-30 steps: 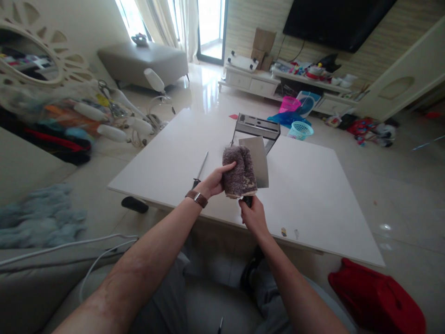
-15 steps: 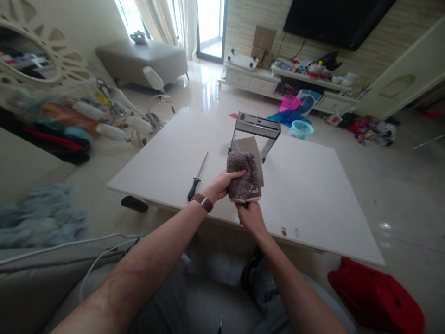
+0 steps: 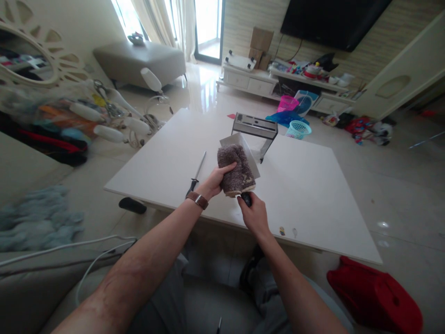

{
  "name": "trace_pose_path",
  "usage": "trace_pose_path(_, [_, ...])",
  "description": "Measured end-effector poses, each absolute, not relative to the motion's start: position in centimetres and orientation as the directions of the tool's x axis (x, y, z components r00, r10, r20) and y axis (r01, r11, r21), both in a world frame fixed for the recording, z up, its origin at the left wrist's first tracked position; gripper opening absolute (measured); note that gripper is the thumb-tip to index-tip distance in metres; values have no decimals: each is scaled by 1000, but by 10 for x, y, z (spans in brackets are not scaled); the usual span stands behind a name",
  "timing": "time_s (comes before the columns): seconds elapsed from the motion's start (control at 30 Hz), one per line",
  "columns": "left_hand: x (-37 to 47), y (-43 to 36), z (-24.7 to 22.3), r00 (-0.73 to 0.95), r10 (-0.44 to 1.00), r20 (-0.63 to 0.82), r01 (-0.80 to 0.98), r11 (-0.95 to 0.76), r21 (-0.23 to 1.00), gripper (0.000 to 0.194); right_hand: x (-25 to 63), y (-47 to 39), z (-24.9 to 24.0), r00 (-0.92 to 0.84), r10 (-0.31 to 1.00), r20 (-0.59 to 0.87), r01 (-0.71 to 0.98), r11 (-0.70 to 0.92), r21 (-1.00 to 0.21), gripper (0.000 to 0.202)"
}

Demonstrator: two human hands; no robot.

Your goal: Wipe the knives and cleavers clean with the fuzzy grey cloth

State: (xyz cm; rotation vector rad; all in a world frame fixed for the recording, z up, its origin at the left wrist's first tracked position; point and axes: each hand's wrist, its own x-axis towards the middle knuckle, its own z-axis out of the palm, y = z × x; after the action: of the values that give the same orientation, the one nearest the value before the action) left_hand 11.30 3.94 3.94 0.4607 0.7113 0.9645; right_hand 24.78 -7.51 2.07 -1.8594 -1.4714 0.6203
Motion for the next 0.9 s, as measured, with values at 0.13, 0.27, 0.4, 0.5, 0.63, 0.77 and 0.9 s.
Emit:
trace_pose_path(0.13, [125, 25, 33, 484, 812, -327, -513, 566, 646, 31, 252, -74, 18, 266, 964, 30, 622, -148, -769, 23])
trace_pose_path(0.27, [137, 17, 25, 447, 845, -294, -524, 514, 679, 34, 258, -74, 15, 226, 974, 20, 620, -128, -774, 25])
trace_pose_path(0.4, [141, 16, 23, 354, 878, -323, -552, 475, 685, 39, 258, -74, 13, 214, 977, 14, 657, -133, -742, 21])
trace_pose_path(0.5, [141, 18, 25, 287, 894, -344, -571, 448, 688, 42, 256, -72, 12, 212, 977, 14, 669, -134, -731, 20])
trace_pose_path(0.63, [138, 23, 27, 217, 916, -338, -604, 398, 691, 42, 252, -72, 12, 200, 980, 19, 691, -127, -711, 26])
trace_pose_path(0.77, [132, 32, 31, 137, 936, -325, -651, 333, 682, 39, 248, -74, 14, 184, 983, 28, 702, -111, -704, 31])
trace_pose_path(0.9, [118, 48, 34, 79, 944, -319, -714, 277, 643, 36, 243, -77, 18, 115, 993, -3, 709, -84, -700, 24])
